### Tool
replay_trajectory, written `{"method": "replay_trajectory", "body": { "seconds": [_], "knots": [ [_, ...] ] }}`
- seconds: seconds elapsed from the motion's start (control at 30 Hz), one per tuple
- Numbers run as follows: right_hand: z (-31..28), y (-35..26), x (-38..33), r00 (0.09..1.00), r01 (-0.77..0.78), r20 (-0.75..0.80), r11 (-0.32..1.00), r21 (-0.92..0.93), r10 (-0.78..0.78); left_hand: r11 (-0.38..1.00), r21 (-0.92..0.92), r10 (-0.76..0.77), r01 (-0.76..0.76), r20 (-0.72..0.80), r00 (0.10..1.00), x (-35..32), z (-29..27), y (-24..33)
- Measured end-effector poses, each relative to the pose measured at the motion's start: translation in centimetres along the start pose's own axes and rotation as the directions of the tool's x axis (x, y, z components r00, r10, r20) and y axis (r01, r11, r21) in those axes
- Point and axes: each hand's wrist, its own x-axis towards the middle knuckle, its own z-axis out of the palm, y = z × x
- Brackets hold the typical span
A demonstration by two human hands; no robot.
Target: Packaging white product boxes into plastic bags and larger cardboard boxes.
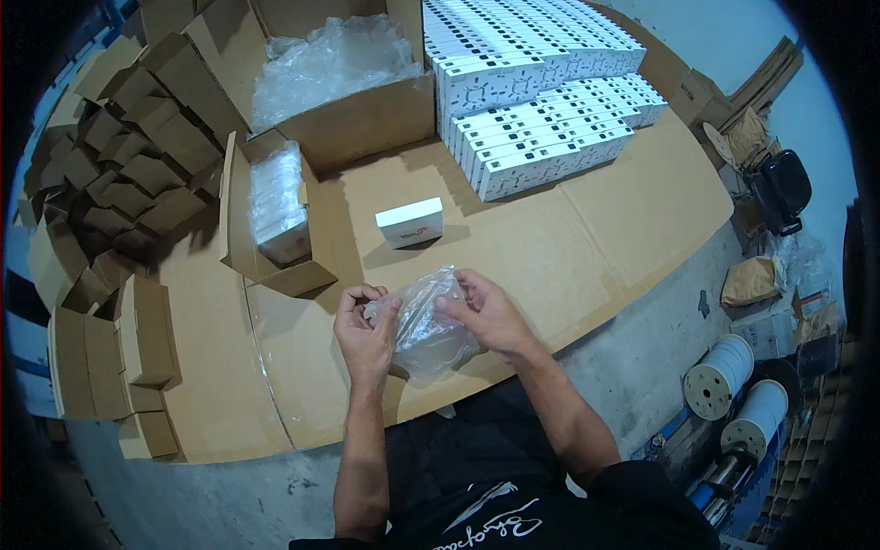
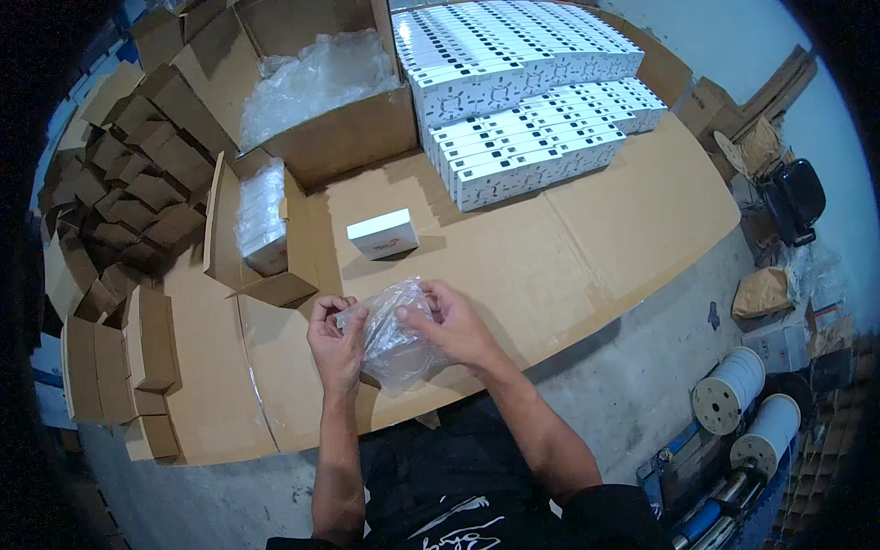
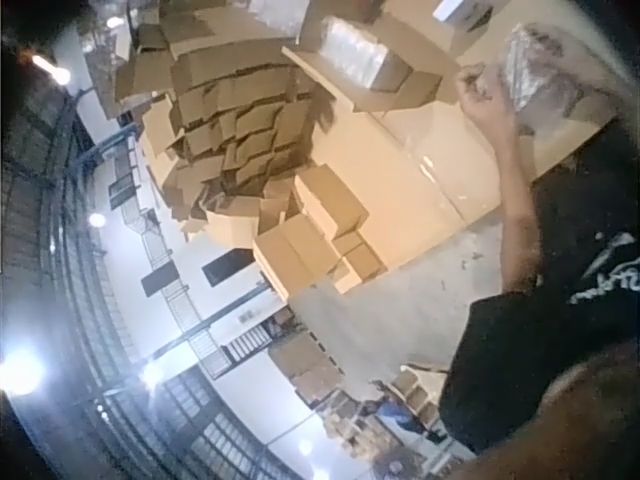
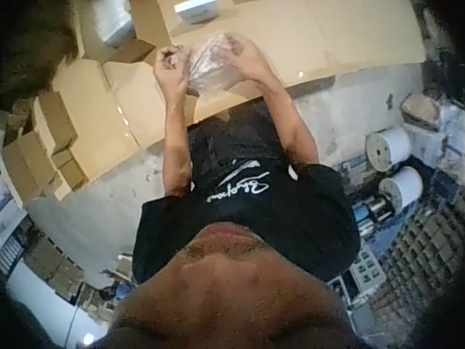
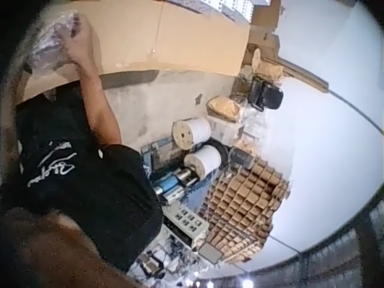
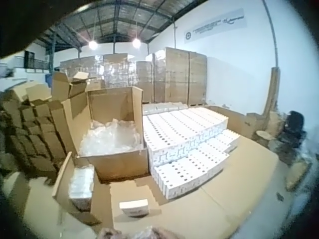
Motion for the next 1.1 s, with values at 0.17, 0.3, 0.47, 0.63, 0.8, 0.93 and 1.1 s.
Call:
{"method": "replay_trajectory", "body": {
  "seconds": [0.17,0.3,0.47,0.63,0.8,0.93,1.1],
  "knots": [
    [0.4,1.3,-0.2,0.997,0.021,-0.056,0.910,-0.414,-0.048,0.999,0.029,0.037,-0.035,-0.090,0.995,0.2,-0.1,0.4],
    [-0.4,2.3,0.2,0.970,0.114,-0.161,0.925,-0.363,-0.183,0.976,-0.167,-0.155,0.137,-0.098,0.983,-0.8,1.1,2.3],
    [1.0,2.5,-0.2,0.961,0.108,-0.225,0.968,-0.228,-0.160,0.952,0.086,-0.298,0.295,0.026,0.954,-1.3,0.5,1.9],
    [1.3,2.0,-0.6,0.958,0.084,-0.273,0.996,-0.036,-0.091,0.964,0.194,-0.197,0.184,0.047,0.979,-0.8,0.3,1.3],
    [-0.7,2.1,-0.1,0.983,0.072,-0.149,0.977,-0.202,-0.103,0.975,0.213,-0.084,0.069,0.059,0.995,-0.2,0.4,0.3],
    [-1.7,-0.2,-0.2,0.961,0.123,-0.223,0.974,-0.188,-0.165,0.984,0.060,-0.164,0.165,-0.028,0.986,0.2,-0.5,-0.3],
    [-1.3,-1.1,-0.1,0.664,0.602,0.470,0.042,-0.797,-0.582,0.979,-0.009,-0.204,0.204,-0.028,0.979,0.3,0.3,-0.3]
  ]
}}
